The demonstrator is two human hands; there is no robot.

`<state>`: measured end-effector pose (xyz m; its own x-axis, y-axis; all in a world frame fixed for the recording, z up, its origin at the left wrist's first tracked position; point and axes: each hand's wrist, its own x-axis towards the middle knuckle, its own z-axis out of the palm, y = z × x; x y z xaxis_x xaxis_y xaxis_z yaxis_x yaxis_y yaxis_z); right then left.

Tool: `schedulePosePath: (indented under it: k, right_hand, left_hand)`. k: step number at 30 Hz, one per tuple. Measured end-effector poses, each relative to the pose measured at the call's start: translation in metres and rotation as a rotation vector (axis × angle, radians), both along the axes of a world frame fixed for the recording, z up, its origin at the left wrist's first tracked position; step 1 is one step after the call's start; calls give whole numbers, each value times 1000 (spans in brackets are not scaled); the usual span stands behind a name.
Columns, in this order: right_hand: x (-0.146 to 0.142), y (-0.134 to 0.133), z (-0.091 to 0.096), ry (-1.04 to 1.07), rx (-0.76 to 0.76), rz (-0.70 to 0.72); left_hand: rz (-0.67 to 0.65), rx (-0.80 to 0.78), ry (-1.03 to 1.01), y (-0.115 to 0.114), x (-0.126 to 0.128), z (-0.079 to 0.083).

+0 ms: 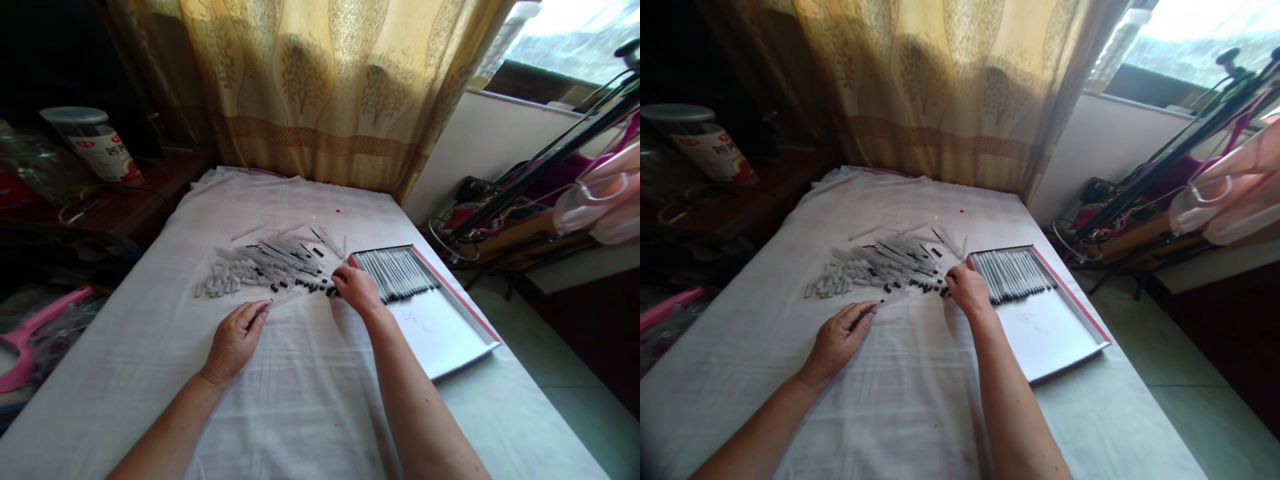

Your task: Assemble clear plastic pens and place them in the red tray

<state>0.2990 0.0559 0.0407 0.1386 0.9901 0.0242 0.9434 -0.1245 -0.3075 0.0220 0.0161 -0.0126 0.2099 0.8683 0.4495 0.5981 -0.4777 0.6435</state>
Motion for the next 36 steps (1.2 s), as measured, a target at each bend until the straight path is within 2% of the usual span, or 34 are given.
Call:
schedulePosePath:
  k: [2,6,8,11,18,25,31,36]
  right_hand:
    - [4,-10,-7,259,174,-87]
    - [2,-26,-18,938,563,-332]
    - [-2,-31,-18,1167,665,-412]
    - [-9,-35,-11,1348,690,-420]
    - [-20,-35,-1,1456,662,-410]
    - [-34,-36,-7,1519,591,-368]
    - [-35,-35,-10,1496,584,-397]
    - [-39,-32,-11,1510,609,-448]
  left_hand:
    - [1,9,-18,0,0,1]
    - [15,-16,-38,0,-2,3]
    - [12,-32,-44,0,-2,4]
    - [10,-48,-48,0,-2,4]
    - [13,-55,-49,-1,-2,4]
    - [-4,-68,-65,-1,-1,5]
    - [-16,-87,-67,-1,-1,8]
    - [-8,-61,-17,-2,0,3]
